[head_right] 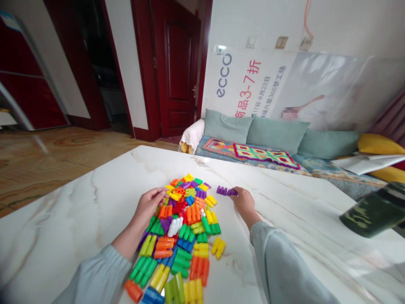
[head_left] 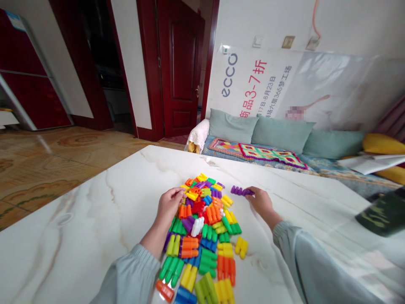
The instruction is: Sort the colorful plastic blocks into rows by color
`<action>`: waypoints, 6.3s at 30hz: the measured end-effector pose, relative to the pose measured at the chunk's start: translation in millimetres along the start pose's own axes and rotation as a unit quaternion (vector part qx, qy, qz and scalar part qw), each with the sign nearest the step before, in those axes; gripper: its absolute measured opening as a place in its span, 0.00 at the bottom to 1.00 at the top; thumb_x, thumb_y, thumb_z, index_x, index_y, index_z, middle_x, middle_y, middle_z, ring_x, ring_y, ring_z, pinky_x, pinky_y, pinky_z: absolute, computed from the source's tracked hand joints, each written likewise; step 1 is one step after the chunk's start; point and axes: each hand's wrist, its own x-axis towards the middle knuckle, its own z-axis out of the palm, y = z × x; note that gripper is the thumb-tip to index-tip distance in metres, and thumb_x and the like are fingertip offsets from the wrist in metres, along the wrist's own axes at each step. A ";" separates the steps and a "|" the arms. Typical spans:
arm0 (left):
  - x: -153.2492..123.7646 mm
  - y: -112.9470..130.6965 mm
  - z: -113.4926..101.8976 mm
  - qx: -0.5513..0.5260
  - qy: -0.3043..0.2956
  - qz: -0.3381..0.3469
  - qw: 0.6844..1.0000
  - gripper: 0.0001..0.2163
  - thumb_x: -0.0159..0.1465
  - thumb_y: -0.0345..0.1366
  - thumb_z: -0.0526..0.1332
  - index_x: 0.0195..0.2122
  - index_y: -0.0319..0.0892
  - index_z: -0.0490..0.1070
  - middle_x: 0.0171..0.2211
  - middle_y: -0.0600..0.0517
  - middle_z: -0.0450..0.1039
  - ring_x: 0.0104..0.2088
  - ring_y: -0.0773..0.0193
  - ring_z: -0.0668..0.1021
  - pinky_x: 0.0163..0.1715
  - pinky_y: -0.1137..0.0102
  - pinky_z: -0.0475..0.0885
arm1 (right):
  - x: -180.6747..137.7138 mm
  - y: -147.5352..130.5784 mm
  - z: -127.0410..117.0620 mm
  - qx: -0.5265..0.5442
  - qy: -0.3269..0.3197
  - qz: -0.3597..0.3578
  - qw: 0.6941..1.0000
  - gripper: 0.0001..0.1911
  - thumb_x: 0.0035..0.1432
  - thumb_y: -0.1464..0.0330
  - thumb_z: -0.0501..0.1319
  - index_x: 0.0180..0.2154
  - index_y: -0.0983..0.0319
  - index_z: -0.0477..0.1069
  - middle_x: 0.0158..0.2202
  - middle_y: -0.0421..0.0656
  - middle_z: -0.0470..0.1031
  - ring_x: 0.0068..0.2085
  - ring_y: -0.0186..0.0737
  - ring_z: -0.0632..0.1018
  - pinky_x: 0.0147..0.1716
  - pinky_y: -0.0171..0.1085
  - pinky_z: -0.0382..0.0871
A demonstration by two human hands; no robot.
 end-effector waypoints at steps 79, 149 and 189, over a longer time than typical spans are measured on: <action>-58.9 29.9 27.3 0.395 -0.325 0.354 0.783 0.31 0.51 0.24 0.60 0.56 0.54 0.71 0.55 0.50 0.71 0.55 0.51 0.70 0.58 0.55 0.63 | -94.3 -70.8 10.2 0.285 0.033 0.024 0.958 0.22 0.62 0.51 0.51 0.32 0.57 0.77 0.28 0.41 0.80 0.29 0.41 0.77 0.28 0.34 0.62; -30.9 4.8 31.4 0.060 -0.149 0.094 0.982 0.14 0.59 0.46 0.63 0.34 0.39 0.76 0.30 0.52 0.76 0.29 0.64 0.76 0.26 0.73 0.72 | -30.7 -31.2 46.7 0.277 0.228 0.035 0.933 0.18 0.50 0.66 0.52 0.39 0.65 0.74 0.35 0.52 0.79 0.35 0.47 0.77 0.37 0.45 0.68; -34.5 9.1 30.0 0.178 -0.220 0.168 0.945 0.10 0.54 0.33 0.66 0.38 0.44 0.80 0.35 0.51 0.82 0.34 0.58 0.81 0.36 0.68 0.75 | -103.0 -102.1 14.3 0.397 0.077 -0.185 0.896 0.08 0.58 0.66 0.63 0.40 0.56 0.77 0.39 0.43 0.80 0.42 0.44 0.79 0.43 0.41 0.71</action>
